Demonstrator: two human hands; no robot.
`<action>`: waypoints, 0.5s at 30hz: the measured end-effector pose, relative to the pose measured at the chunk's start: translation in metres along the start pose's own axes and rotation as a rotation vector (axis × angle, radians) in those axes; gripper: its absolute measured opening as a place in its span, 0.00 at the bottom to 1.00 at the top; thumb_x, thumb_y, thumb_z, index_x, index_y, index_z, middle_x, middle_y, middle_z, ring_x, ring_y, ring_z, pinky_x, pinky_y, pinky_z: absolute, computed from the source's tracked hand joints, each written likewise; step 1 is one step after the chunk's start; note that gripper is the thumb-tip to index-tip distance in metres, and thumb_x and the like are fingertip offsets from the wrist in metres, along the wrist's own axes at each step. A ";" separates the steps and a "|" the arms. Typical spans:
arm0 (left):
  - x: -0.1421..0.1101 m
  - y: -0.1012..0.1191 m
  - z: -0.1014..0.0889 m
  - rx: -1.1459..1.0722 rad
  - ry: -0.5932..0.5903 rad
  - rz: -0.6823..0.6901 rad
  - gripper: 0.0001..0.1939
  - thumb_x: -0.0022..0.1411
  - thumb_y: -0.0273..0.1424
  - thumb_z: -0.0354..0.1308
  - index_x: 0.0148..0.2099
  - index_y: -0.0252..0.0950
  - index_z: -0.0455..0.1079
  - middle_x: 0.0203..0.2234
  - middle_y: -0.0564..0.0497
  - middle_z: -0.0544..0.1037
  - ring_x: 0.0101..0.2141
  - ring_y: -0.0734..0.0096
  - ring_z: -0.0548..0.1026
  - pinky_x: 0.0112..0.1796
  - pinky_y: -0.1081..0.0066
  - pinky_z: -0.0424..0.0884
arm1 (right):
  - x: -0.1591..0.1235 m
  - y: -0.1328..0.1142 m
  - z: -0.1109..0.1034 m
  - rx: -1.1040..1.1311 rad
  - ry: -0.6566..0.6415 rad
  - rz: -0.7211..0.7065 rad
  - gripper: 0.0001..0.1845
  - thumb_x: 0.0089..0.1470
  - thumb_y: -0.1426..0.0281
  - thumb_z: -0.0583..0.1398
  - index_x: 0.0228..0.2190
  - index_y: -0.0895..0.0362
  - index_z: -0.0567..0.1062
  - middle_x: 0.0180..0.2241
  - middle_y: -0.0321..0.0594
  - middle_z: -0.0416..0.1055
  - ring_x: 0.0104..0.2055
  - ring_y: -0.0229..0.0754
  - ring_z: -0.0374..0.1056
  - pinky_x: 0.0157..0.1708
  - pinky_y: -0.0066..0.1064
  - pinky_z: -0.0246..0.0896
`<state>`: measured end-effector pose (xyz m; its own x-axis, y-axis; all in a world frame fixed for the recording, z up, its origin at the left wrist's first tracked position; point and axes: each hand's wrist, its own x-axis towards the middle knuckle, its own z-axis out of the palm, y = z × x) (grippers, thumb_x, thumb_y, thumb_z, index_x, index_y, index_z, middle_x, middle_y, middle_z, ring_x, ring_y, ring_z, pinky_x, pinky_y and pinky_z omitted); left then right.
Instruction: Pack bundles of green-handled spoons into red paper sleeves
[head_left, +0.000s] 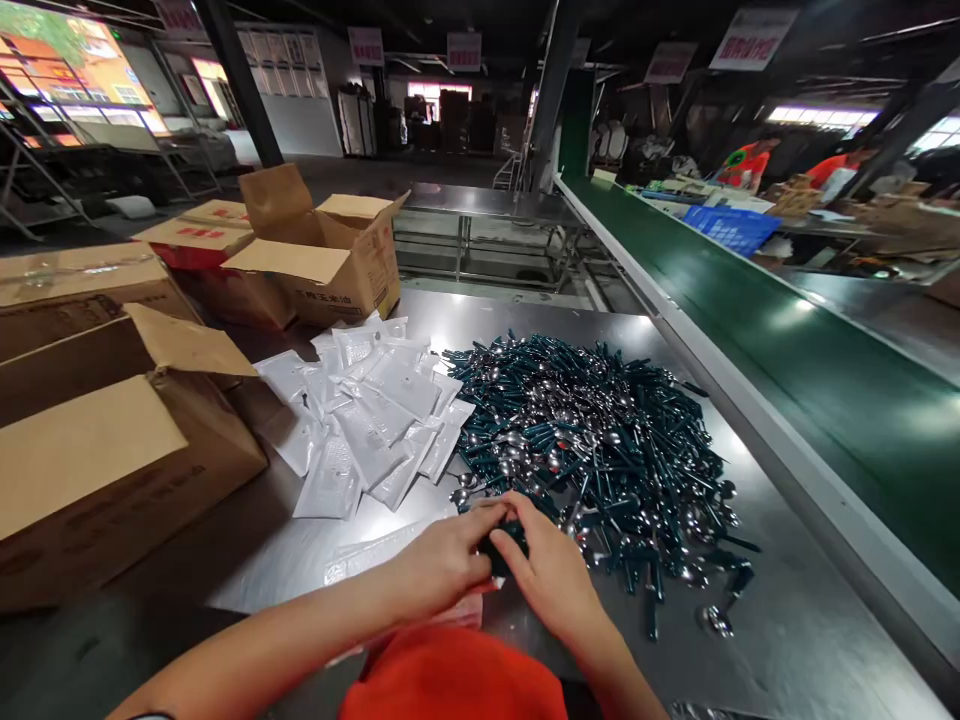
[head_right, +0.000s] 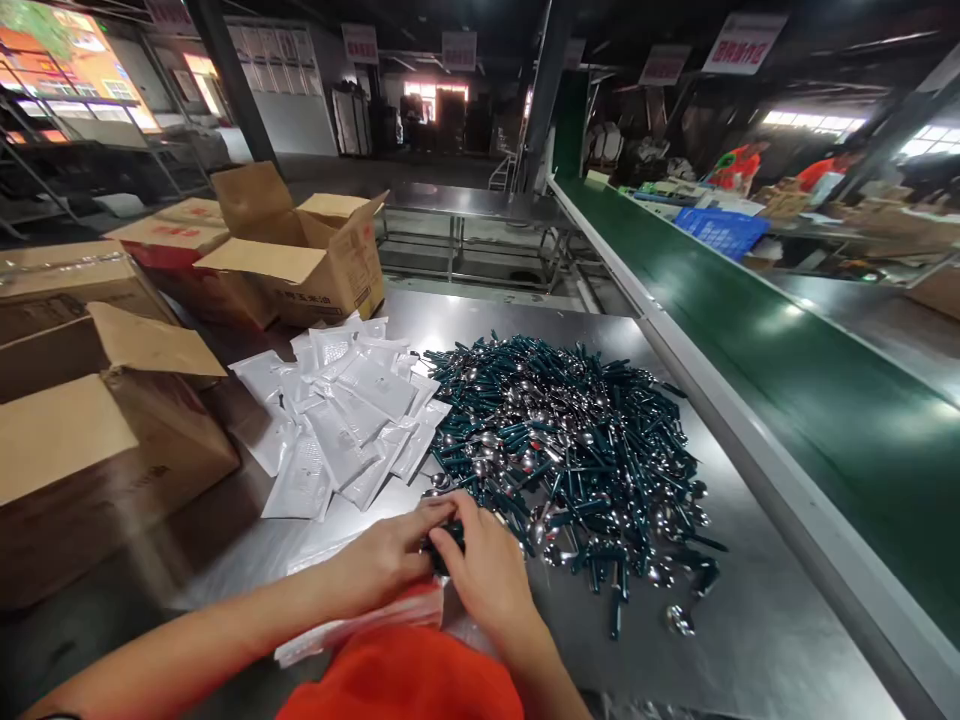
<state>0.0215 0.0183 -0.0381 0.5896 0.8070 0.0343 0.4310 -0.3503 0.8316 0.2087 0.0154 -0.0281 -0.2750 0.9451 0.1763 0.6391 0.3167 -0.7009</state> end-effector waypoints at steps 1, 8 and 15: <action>-0.002 0.009 -0.001 -0.048 0.028 0.001 0.27 0.63 0.31 0.54 0.64 0.42 0.62 0.66 0.49 0.60 0.64 0.58 0.59 0.63 0.56 0.57 | 0.001 -0.008 -0.006 -0.114 0.044 -0.083 0.20 0.60 0.58 0.56 0.50 0.54 0.72 0.43 0.46 0.75 0.45 0.53 0.70 0.44 0.46 0.66; -0.019 0.023 -0.014 0.075 0.380 0.234 0.30 0.63 0.25 0.55 0.66 0.46 0.58 0.63 0.46 0.66 0.62 0.54 0.63 0.59 0.51 0.65 | -0.001 -0.016 -0.027 0.079 0.330 -0.171 0.30 0.64 0.54 0.50 0.62 0.53 0.55 0.59 0.51 0.61 0.58 0.52 0.61 0.53 0.46 0.62; -0.016 0.032 -0.016 0.129 0.444 0.384 0.33 0.62 0.21 0.56 0.67 0.45 0.55 0.62 0.45 0.67 0.60 0.58 0.66 0.57 0.59 0.69 | -0.005 -0.010 -0.015 -0.008 0.529 -0.333 0.14 0.60 0.72 0.58 0.48 0.50 0.72 0.50 0.44 0.66 0.51 0.47 0.65 0.48 0.41 0.66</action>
<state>0.0149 0.0022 -0.0035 0.3894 0.7232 0.5704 0.3394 -0.6884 0.6410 0.2143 0.0085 -0.0119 -0.0688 0.7069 0.7039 0.5861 0.5997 -0.5449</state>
